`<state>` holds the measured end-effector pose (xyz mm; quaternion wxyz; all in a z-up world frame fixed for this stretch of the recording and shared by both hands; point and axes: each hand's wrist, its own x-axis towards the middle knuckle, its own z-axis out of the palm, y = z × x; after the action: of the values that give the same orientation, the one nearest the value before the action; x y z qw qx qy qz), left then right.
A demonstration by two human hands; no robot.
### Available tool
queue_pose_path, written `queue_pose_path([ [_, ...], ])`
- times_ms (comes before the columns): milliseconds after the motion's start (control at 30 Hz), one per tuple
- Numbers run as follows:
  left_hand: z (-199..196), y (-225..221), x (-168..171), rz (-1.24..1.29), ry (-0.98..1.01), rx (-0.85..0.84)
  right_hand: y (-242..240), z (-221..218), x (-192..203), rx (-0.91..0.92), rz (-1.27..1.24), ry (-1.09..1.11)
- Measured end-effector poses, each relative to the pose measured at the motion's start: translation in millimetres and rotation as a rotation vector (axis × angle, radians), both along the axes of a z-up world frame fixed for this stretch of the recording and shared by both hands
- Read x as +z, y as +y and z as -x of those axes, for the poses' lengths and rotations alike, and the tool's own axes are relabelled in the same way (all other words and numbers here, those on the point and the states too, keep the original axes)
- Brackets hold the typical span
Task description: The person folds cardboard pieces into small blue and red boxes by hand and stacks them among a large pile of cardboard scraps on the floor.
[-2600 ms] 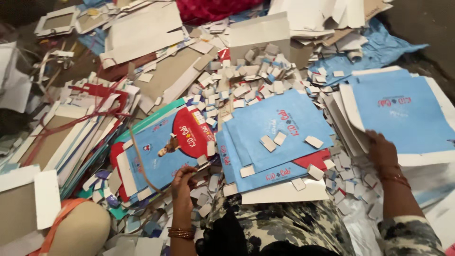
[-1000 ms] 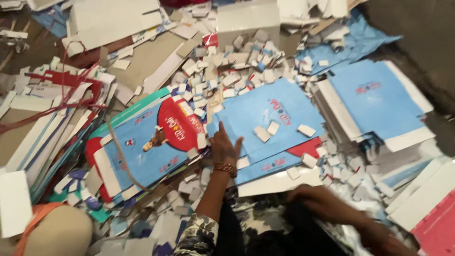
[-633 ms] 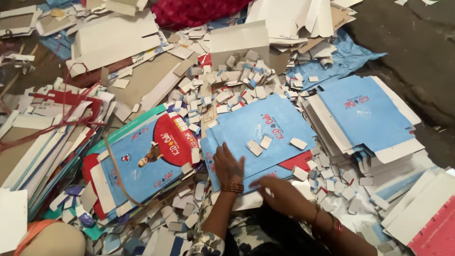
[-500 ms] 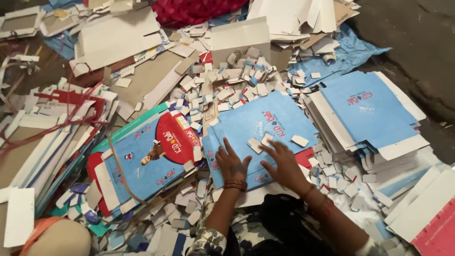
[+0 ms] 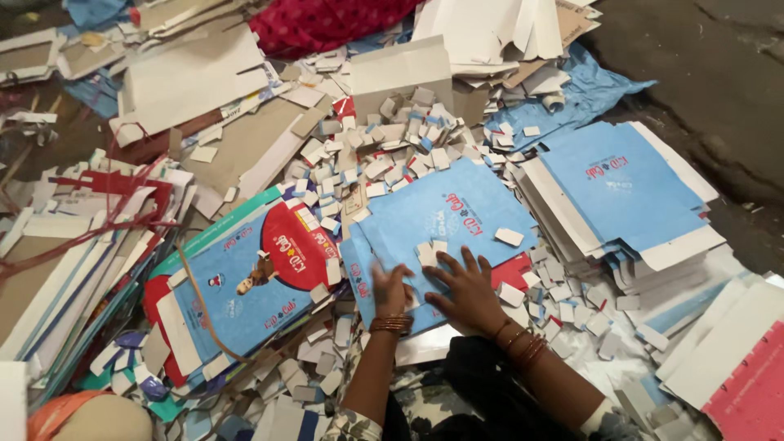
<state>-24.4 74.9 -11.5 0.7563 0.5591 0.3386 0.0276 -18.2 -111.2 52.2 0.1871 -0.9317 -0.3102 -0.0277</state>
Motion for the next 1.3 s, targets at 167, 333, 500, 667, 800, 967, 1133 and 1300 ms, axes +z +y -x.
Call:
queue_pose_path([
  [167, -2.3, -1.6, -51.9, -0.546, -0.408, 0.197, -0.9, -1.7, -11.6, -0.003, -0.021, -0.018],
  [333, -10.7, 7.6, -72.3, 0.123, -0.374, 0.298, -3.8, -5.9, -22.8, -0.025, -0.036, -0.009],
  [500, 14.7, -24.8, -37.4, 0.188, -0.228, -0.063, -9.1, -9.1, -22.3, -0.044, -0.192, 0.093],
  [667, 18.7, -31.8, -5.0, -0.335, -0.383, -0.126, -10.1, -1.0, -12.0, 0.065, -0.280, -0.144],
  [800, 24.6, -3.8, 0.2, -0.245, -0.291, -0.025, -14.5, -14.6, -31.9, -0.190, -0.326, -0.210],
  [967, 50.1, 59.0, 46.5, -0.198, -0.473, 0.383, -25.2, -18.7, -48.3, -0.184, -0.265, -0.195],
  [1133, 91.8, 75.1, 115.8, -0.078, -0.837, 0.509, -43.0, 12.8, -29.7, 0.009, -0.082, -0.259],
  [1300, 110.5, 62.5, 135.8, 0.173, -0.802, 0.450, -85.5, 25.0, -5.9, -0.477, 0.089, -0.208],
])
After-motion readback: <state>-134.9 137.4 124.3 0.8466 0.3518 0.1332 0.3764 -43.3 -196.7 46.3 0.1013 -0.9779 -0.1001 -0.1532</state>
